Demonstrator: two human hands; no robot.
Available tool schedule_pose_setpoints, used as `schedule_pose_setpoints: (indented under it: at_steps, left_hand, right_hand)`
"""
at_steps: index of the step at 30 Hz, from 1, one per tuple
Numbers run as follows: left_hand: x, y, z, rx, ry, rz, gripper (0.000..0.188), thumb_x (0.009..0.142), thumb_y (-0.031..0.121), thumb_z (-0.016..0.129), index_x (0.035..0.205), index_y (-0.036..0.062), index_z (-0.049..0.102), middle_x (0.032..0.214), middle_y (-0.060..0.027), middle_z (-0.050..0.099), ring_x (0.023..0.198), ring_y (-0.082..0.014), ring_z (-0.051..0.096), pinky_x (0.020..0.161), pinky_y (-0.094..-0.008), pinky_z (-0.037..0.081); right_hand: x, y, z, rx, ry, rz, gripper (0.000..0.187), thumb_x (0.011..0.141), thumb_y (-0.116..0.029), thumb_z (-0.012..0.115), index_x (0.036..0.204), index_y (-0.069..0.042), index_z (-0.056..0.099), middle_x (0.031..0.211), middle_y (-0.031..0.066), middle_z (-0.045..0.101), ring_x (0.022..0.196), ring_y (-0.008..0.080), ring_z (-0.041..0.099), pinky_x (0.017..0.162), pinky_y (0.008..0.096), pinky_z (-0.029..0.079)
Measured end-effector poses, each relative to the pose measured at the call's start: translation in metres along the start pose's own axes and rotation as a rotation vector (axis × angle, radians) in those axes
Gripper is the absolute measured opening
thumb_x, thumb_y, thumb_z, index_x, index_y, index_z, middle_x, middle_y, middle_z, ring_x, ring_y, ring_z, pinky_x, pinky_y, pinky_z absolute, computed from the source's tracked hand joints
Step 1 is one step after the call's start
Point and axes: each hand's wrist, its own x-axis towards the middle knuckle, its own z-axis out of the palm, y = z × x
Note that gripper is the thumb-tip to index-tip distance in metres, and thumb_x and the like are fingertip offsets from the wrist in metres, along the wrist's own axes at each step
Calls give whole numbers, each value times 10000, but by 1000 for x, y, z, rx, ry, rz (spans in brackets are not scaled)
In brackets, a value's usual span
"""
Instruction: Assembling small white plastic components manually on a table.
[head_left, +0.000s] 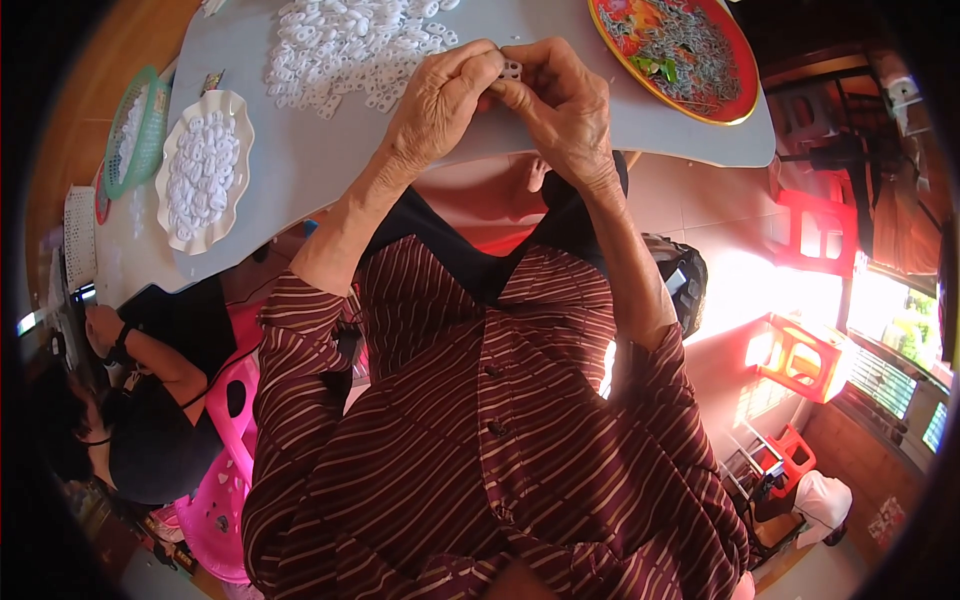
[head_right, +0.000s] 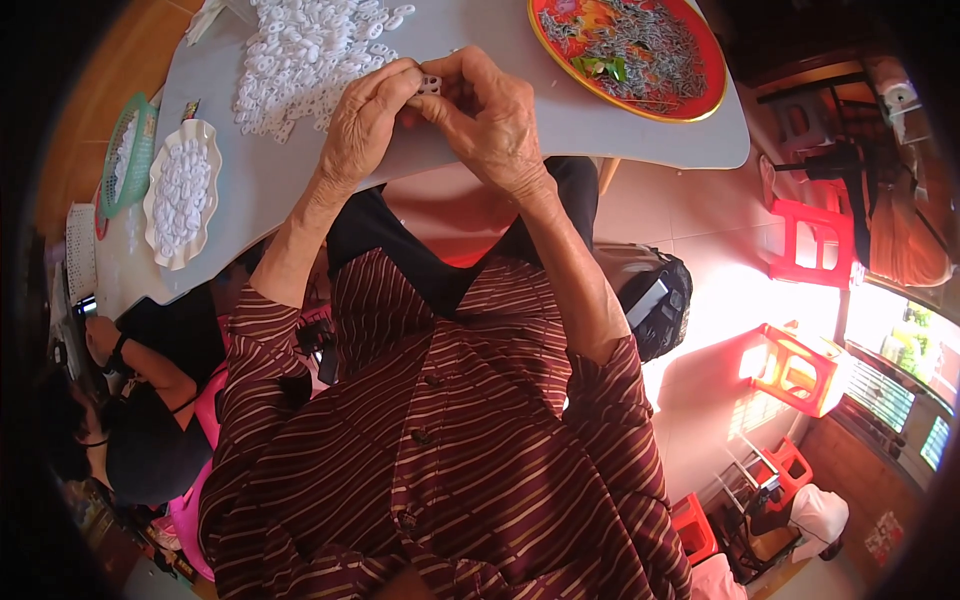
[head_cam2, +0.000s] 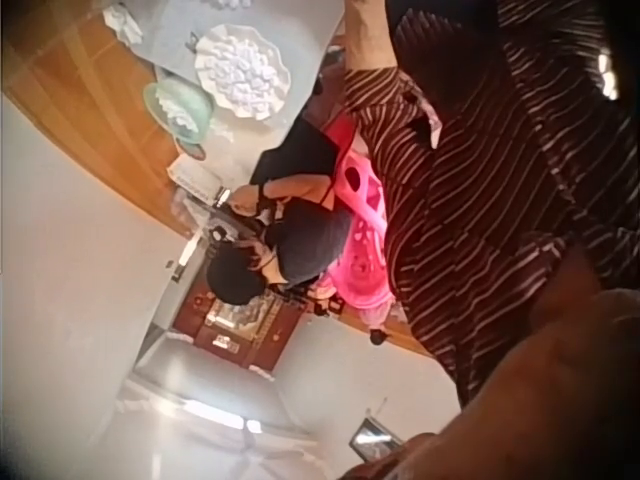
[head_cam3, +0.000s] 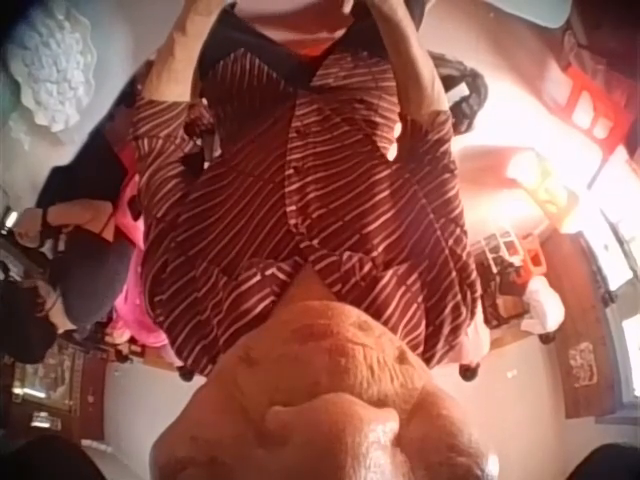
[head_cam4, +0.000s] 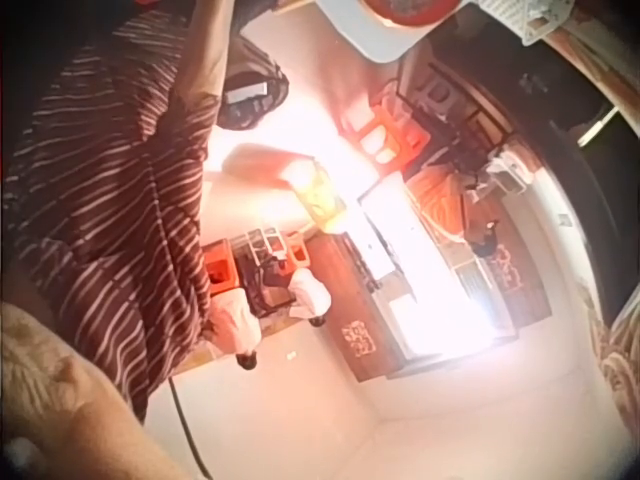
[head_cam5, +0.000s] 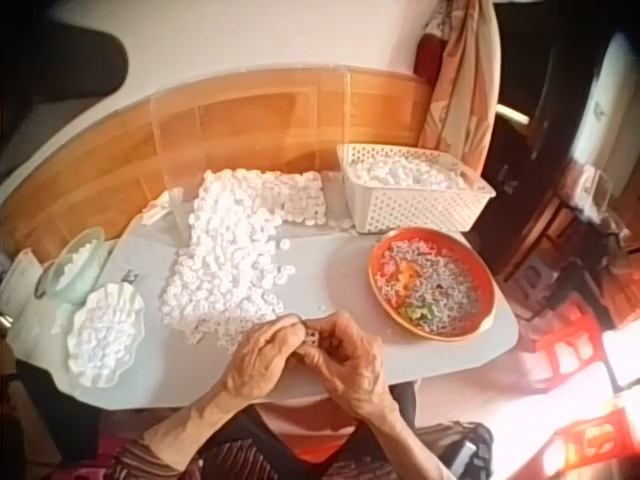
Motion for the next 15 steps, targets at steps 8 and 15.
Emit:
schedule_pose_setpoints:
  at_steps: [8,15]
  left_hand:
    - [-1,0,3,-27,-17,23,250,916,202,404,798,-13,456,613,-105,423,540,-186,430,537,-304,400]
    - [-3,0,-1,-27,-86,27,271,905,233,410,800,-5,484,605,-111,451,565,-184,459,563,-312,405]
  right_hand:
    - [-3,-1,-2,-89,0,-2,195,778,-36,688,910,2,549,692,66,651,645,110,643,571,224,501]
    - [-4,-6,-5,-170,3,-31,163,781,-60,691,867,-8,563,690,83,659,630,124,646,556,232,498]
